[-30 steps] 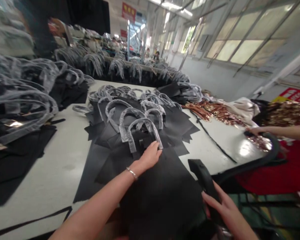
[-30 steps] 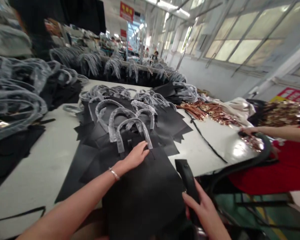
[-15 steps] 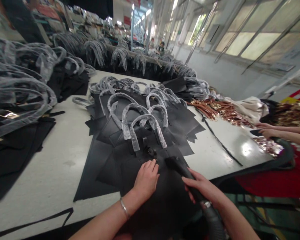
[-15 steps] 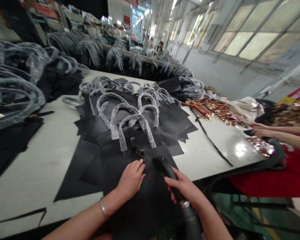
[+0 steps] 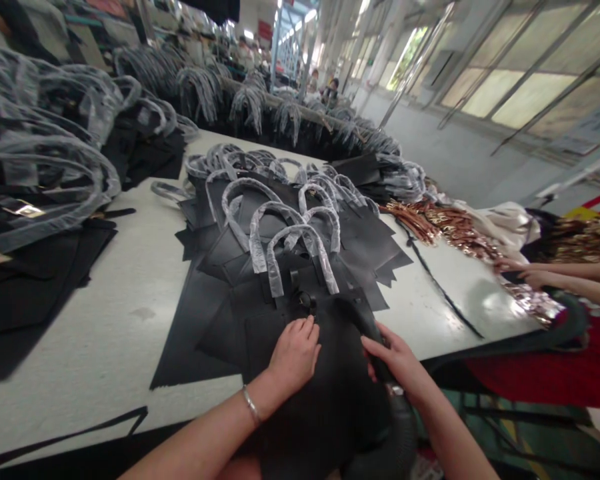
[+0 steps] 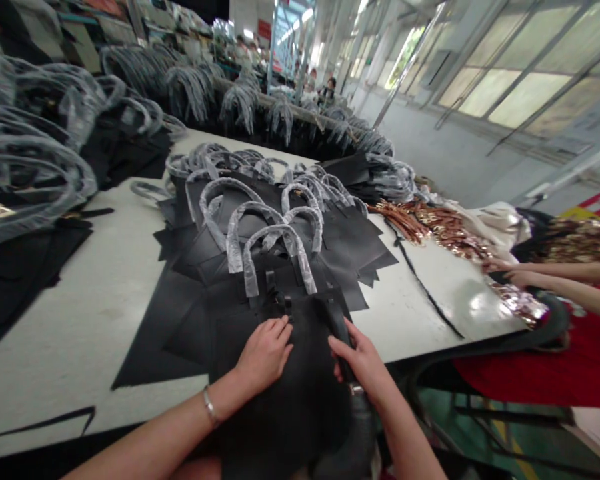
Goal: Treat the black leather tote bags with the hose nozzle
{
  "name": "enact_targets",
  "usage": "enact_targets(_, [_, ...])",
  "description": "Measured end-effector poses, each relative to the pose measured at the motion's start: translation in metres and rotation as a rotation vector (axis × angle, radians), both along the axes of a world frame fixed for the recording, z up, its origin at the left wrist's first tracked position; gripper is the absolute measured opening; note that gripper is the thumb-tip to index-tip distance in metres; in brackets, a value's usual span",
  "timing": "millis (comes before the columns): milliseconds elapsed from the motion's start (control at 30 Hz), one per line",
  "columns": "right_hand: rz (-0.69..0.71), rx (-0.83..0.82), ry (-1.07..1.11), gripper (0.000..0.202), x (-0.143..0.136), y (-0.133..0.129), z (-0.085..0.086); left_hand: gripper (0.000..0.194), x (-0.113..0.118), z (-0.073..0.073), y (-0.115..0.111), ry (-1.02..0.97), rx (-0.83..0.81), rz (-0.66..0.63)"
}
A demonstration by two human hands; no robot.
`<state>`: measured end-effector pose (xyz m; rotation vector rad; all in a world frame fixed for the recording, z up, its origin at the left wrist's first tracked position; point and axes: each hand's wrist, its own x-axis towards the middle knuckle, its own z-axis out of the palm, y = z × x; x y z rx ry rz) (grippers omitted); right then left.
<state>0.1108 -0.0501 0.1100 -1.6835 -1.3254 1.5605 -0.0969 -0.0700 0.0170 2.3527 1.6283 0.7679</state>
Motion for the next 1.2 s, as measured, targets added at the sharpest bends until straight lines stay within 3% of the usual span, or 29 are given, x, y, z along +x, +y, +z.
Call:
enact_targets(100, [0.005,0.074,-0.030,0.061,-0.002,-0.002,0.009,0.025,-0.002,0.003,-0.004,-0.002,0.020,-0.002])
enact_targets(267, [0.123,-0.112,-0.045,0.068,0.004,-0.023,0.022,0.013,-0.005,0.003,-0.008,0.060,0.025,-0.058])
enact_targets(400, [0.217,-0.207,-0.019,0.069,-0.009,-0.026,0.018,0.014,-0.004,-0.005,-0.007,0.094,0.065,-0.099])
enact_targets(600, [0.260,-0.206,-0.007,0.069,-0.034,-0.005,0.013,0.013,-0.003,-0.016,-0.006,0.113,0.115,-0.135])
enact_targets(867, [0.276,-0.292,-0.022,0.065,-0.019,-0.003,0.014,0.012,-0.006,-0.016,-0.007,0.143,0.132,-0.225])
enact_targets(967, [0.255,-0.197,0.017,0.068,-0.030,0.001,0.006,0.014,-0.005,-0.013,-0.007,0.149,0.105,-0.241])
enact_targets(1100, [0.112,0.105,-0.054,0.084,-0.048,0.003,0.013,0.010,-0.006,-0.008,-0.013,0.145,0.060,-0.231])
enact_targets(1200, [0.153,0.075,-0.081,0.086,-0.043,-0.004,0.027,0.015,-0.014,-0.009,-0.028,0.101,0.097,-0.230])
